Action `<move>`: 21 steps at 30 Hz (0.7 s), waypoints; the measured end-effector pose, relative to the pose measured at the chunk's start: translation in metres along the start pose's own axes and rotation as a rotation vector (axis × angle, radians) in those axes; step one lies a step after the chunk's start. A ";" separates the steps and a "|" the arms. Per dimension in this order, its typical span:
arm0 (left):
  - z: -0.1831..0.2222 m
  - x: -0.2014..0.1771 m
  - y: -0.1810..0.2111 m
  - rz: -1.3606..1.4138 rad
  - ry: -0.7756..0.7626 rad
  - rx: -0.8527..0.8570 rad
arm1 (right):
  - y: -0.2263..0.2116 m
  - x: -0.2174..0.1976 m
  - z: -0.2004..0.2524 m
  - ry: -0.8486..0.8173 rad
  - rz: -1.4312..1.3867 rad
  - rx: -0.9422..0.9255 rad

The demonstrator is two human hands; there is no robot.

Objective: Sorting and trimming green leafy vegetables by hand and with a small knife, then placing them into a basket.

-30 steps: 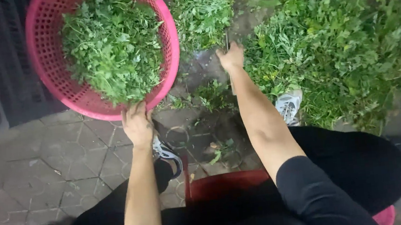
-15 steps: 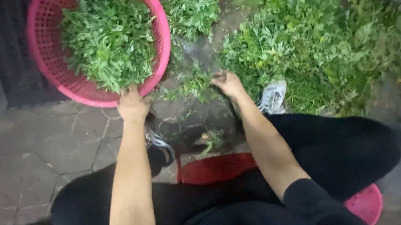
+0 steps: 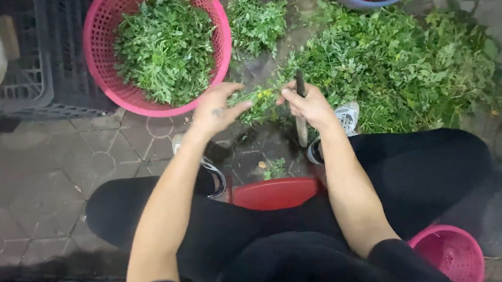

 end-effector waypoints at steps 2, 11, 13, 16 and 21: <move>0.004 0.013 0.005 0.155 -0.033 -0.014 | -0.019 0.009 0.014 -0.013 -0.028 -0.043; -0.019 0.034 -0.058 0.219 -0.026 -0.281 | 0.013 0.003 0.025 0.068 -0.301 0.139; -0.014 0.034 -0.034 0.236 -0.050 -0.298 | 0.006 0.021 0.030 -0.068 -0.330 0.018; -0.010 0.045 0.004 0.225 -0.154 -0.223 | -0.018 0.029 0.034 0.063 -0.258 0.022; 0.002 0.056 0.004 0.200 -0.151 -0.168 | 0.001 0.009 0.021 0.400 -0.289 0.045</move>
Point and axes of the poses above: each hand's wrist, its own z-axis away from the middle knuckle, its own x-axis out of the palm, y = z × x, the point moved 10 cm from there along -z, towards the middle knuckle, and after that the axes turned 11 degrees about y, right-handed, at the moved point
